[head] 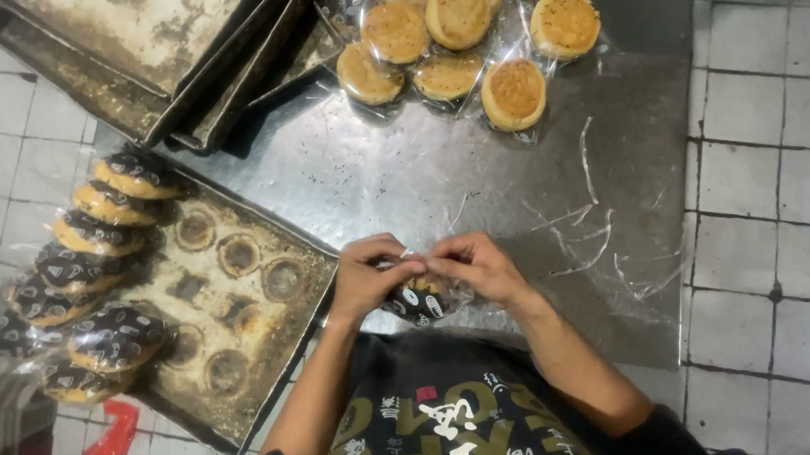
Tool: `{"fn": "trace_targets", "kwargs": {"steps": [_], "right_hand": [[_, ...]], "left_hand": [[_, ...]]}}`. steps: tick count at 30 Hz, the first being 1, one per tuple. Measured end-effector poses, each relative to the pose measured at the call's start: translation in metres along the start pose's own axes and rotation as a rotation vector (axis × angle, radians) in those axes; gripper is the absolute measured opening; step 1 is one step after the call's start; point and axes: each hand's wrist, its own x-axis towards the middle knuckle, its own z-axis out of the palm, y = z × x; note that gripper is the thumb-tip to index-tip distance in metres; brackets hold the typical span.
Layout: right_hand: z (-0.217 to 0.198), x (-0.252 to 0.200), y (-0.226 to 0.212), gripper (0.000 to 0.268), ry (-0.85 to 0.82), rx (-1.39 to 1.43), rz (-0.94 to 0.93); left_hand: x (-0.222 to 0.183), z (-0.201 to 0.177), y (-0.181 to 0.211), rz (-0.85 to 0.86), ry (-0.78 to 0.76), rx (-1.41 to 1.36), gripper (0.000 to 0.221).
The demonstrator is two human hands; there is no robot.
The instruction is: Packaging individual donuts into plastic bags and arranging them on a metal tray
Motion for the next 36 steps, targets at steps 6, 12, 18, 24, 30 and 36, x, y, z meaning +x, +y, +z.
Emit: {"fn": "trace_targets", "kwargs": {"steps": [6, 12, 18, 24, 30, 36], "right_hand": [[-0.004, 0.000, 0.004, 0.021, -0.223, -0.171, 0.130], [-0.010, 0.000, -0.003, 0.016, -0.248, -0.090, 0.023], [-0.108, -0.034, -0.020, 0.012, -0.618, 0.818, -0.464], [-0.054, -0.004, -0.040, 0.093, -0.061, -0.378, -0.003], [-0.041, 0.015, -0.015, 0.023, 0.190, -0.350, -0.361], [-0.059, 0.011, 0.018, 0.023, 0.296, -0.686, -0.091]], "left_hand": [[0.001, -0.004, 0.026, -0.143, -0.380, 0.014, 0.025], [-0.006, -0.007, 0.009, -0.193, -0.398, 0.087, 0.025], [-0.005, -0.060, -0.012, -0.021, 0.339, -0.422, 0.033], [0.008, -0.037, 0.011, 0.006, 0.257, -0.089, 0.032], [0.020, 0.001, 0.000, -0.260, 0.516, -0.394, 0.026], [0.030, -0.017, -0.064, -0.140, 0.535, 0.127, 0.016]]}}
